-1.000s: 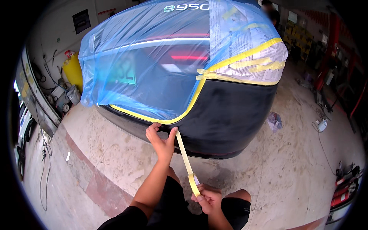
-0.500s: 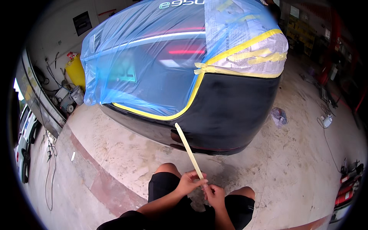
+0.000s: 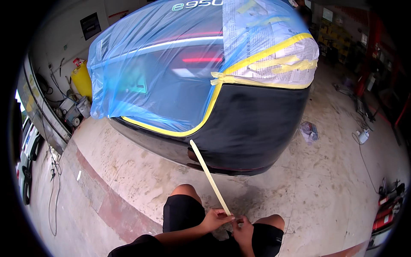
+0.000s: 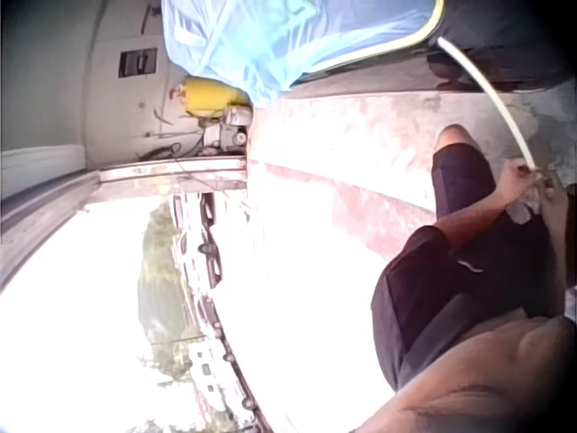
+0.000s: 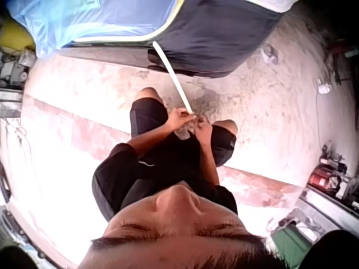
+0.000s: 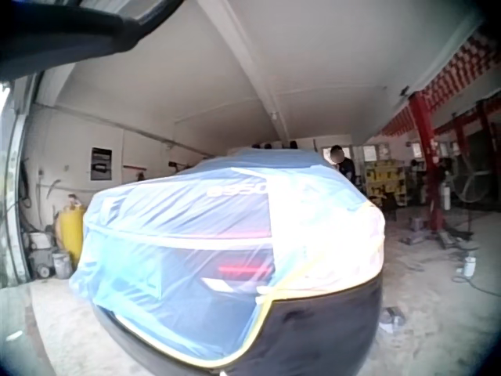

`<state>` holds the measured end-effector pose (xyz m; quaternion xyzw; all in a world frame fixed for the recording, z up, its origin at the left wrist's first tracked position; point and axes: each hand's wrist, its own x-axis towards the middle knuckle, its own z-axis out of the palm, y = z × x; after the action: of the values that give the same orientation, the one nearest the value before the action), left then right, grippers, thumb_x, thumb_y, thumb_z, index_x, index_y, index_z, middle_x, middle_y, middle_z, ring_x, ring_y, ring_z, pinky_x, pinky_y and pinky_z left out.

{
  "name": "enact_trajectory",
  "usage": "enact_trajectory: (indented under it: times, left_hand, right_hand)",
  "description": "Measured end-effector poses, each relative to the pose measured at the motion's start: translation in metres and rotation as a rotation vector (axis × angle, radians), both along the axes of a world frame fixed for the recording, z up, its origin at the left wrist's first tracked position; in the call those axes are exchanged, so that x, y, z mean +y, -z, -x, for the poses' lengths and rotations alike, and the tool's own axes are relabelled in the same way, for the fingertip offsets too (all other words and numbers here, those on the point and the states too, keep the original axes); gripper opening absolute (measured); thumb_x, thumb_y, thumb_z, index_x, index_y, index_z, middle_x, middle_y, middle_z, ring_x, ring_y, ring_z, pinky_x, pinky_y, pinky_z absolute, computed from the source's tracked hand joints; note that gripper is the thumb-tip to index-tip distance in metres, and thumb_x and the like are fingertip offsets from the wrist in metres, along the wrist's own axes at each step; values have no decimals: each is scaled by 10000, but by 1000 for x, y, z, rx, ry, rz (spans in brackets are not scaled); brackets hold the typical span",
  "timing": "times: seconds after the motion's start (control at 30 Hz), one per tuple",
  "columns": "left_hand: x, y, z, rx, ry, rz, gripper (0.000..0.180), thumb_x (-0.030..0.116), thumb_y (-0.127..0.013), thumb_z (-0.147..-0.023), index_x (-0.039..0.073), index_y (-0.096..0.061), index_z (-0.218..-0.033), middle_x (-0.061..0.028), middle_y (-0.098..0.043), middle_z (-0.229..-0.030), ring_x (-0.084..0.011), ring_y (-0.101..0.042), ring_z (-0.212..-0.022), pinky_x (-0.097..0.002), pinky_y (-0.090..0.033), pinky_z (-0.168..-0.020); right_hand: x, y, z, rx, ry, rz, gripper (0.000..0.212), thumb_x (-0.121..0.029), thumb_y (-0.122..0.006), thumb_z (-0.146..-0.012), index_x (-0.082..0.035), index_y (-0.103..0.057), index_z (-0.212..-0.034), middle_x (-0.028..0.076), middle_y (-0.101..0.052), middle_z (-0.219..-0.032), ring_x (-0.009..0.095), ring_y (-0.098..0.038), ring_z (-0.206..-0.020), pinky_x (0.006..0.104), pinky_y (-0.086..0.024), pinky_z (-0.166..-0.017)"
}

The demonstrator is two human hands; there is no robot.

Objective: The person applies yellow masking tape along the edges of a blue protective plastic sheet covering the rear of a car. They smooth the tape onto the plastic and the car's bumper, then tear off pieces to continue the process around the rear corners and lower bumper area.

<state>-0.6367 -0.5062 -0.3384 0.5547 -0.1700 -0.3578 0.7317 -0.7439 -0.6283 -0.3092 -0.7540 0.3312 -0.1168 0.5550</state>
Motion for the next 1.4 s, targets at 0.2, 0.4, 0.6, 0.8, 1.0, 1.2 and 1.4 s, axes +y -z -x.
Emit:
enact_trajectory:
  times: [0.2, 0.4, 0.6, 0.8, 1.0, 1.2, 1.4]
  left_hand:
    - [-7, 11, 7, -10, 27, -140, 207, 128, -755, -921, -25, -739, -1060, -52, -752, -923, -90, -685, -849, -246, -549, -768]
    - [-5, 30, 13, -5, 137, -176, 207, 152, -769, -915, -6, -759, -1048, -54, -761, -944, -95, -692, -879, -254, -551, -797]
    - [-14, 18, 23, -128, 127, -356, 274, 230, -801, -883, 12, -769, -1045, -95, -773, -916, -119, -716, -836, -267, -557, -757]
    - [-7, 25, 30, -227, 174, -432, 253, 241, -788, -893, 15, -778, -1008, -88, -775, -874, -126, -718, -794, -272, -556, -729]
    - [-10, 31, 39, -301, 75, -472, 211, 201, -764, -914, 1, -774, -982, -82, -774, -844, -99, -711, -776, -250, -551, -701]
    - [-5, 25, 46, -97, -26, -354, 199, 158, -752, -927, -35, -759, -972, -86, -774, -871, -90, -705, -780, -225, -549, -695]
    - [-5, 10, 54, 209, 180, -196, 269, 209, -689, -978, -35, -729, -1083, 5, -650, -783, -62, -552, -691, -225, -431, -620]
  right_hand:
    - [2, 39, 20, -71, -12, -5, 190, -167, -753, -904, -19, -705, -1013, 115, -688, -724, 145, -681, -561, 291, -489, -484]
    - [4, 35, 50, -182, -2, -278, 329, -137, -728, -928, 2, -607, -1200, 71, -679, -740, 87, -590, -542, 240, -457, -481]
    - [0, 80, 36, -53, 114, 22, 228, -157, -798, -858, 8, -687, -969, 124, -718, -889, 235, -722, -763, 317, -530, -640]
    - [4, 75, 51, -142, 136, 91, 167, -120, -802, -864, -5, -697, -925, 85, -660, -801, 181, -663, -654, 302, -512, -560]
    - [15, 90, 46, -330, 414, -1172, 84, -115, -686, -950, -38, -679, -983, 46, -655, -863, 128, -572, -629, 254, -465, -512]
    - [25, 115, 54, -322, 583, -1295, 112, -100, -582, -989, -63, -607, -886, 28, -594, -762, 114, -535, -579, 242, -414, -474]
    - [-2, 57, 80, -341, 383, -701, 174, -150, -679, -981, 5, -720, -914, -2, -593, -676, 51, -475, -511, 220, -354, -452]
